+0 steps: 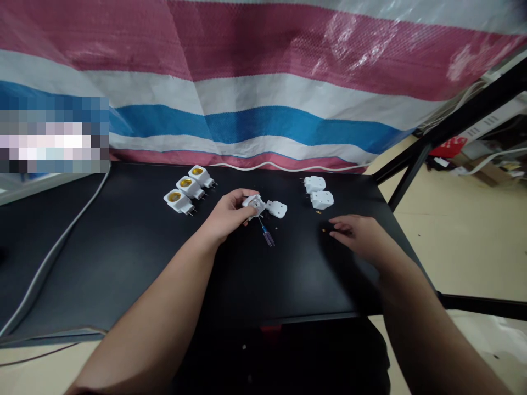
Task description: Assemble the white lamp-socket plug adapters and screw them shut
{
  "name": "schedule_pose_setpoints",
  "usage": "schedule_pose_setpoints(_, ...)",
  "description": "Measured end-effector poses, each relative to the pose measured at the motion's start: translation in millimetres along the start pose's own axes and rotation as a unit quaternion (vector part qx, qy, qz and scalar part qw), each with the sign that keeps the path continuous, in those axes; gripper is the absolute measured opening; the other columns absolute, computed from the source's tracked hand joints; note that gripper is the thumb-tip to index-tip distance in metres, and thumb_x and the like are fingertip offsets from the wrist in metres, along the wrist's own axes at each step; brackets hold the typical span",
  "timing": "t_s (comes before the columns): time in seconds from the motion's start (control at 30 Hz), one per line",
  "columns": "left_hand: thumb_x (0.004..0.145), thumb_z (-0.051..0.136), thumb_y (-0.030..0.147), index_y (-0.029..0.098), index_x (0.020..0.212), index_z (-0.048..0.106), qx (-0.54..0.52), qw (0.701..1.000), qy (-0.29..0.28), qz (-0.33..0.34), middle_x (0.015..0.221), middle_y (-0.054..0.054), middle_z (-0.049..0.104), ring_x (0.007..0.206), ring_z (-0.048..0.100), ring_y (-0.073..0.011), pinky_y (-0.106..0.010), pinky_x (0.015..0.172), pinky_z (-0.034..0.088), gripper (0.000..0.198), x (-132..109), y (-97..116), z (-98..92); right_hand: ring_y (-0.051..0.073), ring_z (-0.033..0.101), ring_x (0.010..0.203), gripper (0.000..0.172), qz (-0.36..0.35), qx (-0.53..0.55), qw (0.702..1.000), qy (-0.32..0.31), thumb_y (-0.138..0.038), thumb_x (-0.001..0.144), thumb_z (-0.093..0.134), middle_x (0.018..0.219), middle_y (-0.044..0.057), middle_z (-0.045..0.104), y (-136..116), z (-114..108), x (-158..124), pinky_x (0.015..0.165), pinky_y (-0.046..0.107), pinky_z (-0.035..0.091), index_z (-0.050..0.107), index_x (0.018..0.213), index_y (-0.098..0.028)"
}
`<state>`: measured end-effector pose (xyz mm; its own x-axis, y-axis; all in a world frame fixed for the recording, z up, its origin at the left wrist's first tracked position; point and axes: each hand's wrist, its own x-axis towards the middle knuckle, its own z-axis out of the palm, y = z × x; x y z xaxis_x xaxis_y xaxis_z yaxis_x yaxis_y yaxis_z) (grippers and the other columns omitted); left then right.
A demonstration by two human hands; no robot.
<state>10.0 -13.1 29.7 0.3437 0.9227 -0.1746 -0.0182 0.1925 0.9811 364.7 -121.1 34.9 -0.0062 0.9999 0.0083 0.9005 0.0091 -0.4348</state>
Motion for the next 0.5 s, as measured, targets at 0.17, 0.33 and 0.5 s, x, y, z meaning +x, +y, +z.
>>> schedule_pose_setpoints(0.17,0.069,0.081,0.017,0.015,0.117,0.074,-0.002,1.0,0.002,0.004,0.097,-0.004,0.072,0.076,0.061,-0.013,-0.022,0.054,0.047,0.049,0,2,1.2,0.027,0.079,0.09,0.021,-0.102,-0.059,0.993,-0.031,-0.023,0.097,0.067,0.104,0.01,0.084,-7,9,3,0.086,0.042,0.064,0.084,0.109,-0.022)
schedule_pose_setpoints(0.33,0.069,0.081,0.015,0.016,0.116,0.074,0.005,1.0,0.002,-0.001,0.096,-0.004,0.071,0.076,0.061,-0.0135,-0.022,0.054,0.047,0.048,0,2,1.3,0.025,0.074,0.084,0.021,-0.107,-0.103,0.987,-0.067,-0.015,0.099,0.06,0.094,0.009,0.078,-17,10,9,0.077,0.036,0.055,0.079,0.092,-0.021)
schedule_pose_setpoints(0.5,0.07,0.082,0.018,0.016,0.117,0.073,0.0,1.0,-0.015,-0.003,0.098,-0.005,0.071,0.078,0.061,-0.0137,-0.021,0.054,0.046,0.048,-1,1,0.1,0.021,0.066,0.077,0.02,-0.118,-0.073,0.985,-0.101,-0.009,0.094,0.057,0.086,0.006,0.071,-39,11,21,0.073,0.034,0.049,0.066,0.082,-0.021)
